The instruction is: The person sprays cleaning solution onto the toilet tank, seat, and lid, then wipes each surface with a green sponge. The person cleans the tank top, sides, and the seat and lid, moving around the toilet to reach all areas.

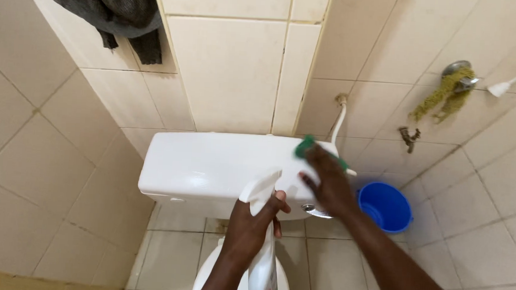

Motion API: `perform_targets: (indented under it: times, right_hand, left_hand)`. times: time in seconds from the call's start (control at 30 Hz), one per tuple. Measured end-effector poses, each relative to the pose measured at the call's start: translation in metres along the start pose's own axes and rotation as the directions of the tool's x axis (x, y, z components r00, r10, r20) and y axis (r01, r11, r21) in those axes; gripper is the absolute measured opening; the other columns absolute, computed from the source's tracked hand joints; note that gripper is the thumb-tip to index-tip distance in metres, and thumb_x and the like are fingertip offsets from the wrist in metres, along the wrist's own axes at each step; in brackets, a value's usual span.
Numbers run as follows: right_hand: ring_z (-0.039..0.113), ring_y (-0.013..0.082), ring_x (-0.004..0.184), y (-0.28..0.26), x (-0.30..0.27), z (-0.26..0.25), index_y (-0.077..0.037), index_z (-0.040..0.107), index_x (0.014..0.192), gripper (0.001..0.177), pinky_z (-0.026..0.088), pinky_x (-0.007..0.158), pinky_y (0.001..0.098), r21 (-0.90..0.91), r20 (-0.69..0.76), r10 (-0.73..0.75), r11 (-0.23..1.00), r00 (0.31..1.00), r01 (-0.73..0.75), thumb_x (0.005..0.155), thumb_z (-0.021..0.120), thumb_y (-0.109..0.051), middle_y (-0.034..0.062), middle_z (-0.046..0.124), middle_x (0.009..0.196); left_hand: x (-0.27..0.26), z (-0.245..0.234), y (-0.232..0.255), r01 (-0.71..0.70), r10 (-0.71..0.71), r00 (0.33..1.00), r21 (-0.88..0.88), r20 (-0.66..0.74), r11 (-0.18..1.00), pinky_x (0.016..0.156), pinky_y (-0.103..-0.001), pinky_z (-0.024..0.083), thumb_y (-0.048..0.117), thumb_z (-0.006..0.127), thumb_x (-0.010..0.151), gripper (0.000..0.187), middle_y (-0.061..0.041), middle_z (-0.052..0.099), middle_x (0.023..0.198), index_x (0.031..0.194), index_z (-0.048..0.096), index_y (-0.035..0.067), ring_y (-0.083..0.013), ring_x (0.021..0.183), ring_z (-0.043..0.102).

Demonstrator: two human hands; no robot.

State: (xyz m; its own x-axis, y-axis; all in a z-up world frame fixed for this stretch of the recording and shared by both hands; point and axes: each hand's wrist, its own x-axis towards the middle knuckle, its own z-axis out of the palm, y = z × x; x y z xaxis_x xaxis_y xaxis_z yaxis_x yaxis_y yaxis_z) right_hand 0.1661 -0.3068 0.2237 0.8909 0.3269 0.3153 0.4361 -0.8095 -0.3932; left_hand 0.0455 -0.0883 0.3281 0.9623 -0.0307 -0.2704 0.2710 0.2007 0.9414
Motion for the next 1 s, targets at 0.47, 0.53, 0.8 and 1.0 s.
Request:
perform_targets:
  times: [0.47, 0.53, 0.8, 1.0]
  right_hand:
    - [0.029, 0.0369, 0.158, 0.050, 0.058, 0.031, -0.010, 0.042, 0.158, 0.081, 0.025, 0.122, 0.0567, 0.187, 0.158, -0.448, 0.889, 0.880, 0.418, 0.098, 0.048, -0.065, 0.0141, 0.035, 0.169]
    - [0.037, 0.0389, 0.153, 0.030, 0.073, 0.041, -0.009, 0.055, 0.149, 0.076, 0.030, 0.119, 0.0583, 0.231, 0.128, -0.525, 0.841, 0.842, 0.489, 0.094, 0.057, -0.061, 0.0160, 0.050, 0.160]
    - [0.047, 0.0464, 0.143, 0.039, 0.048, -0.006, -0.012, 0.051, 0.153, 0.064, 0.043, 0.109, 0.0602, 0.225, 0.303, -0.485, 0.873, 0.820, 0.434, 0.099, 0.067, -0.042, 0.0215, 0.041, 0.166]
    - [0.023, 0.0349, 0.161, -0.007, 0.084, 0.061, -0.009, 0.037, 0.164, 0.065, 0.022, 0.124, 0.0546, 0.158, 0.322, -0.587, 0.807, 0.743, 0.569, 0.110, 0.047, -0.043, 0.0143, 0.020, 0.177]
  left_hand:
    - [0.034, 0.123, -0.023, -0.079, 0.061, 0.876, -0.018, -0.478, 0.997, 0.060, -0.039, 0.055, 0.030, 0.065, 0.091, 0.047, -0.019, 0.080, 0.092, 0.124, 0.071, -0.004, -0.0243, 0.059, 0.062]
    - [0.033, 0.130, -0.023, -0.113, 0.091, 0.860, -0.014, -0.502, 0.994, 0.059, -0.038, 0.055, 0.031, 0.064, 0.092, 0.051, -0.018, 0.081, 0.093, 0.129, 0.070, -0.003, -0.0231, 0.060, 0.063]
    - [0.021, 0.079, -0.020, 0.009, 0.040, 0.750, 0.071, -0.660, 0.997, 0.061, -0.039, 0.054, 0.040, 0.064, 0.088, 0.053, -0.014, 0.082, 0.083, 0.119, 0.079, -0.001, -0.0234, 0.056, 0.064]
    - [0.021, 0.077, -0.039, 0.120, -0.057, 0.743, 0.049, -0.667, 0.992, 0.050, -0.037, 0.048, 0.044, 0.059, 0.098, 0.051, -0.015, 0.069, 0.057, 0.094, 0.085, 0.001, -0.0264, 0.046, 0.063]
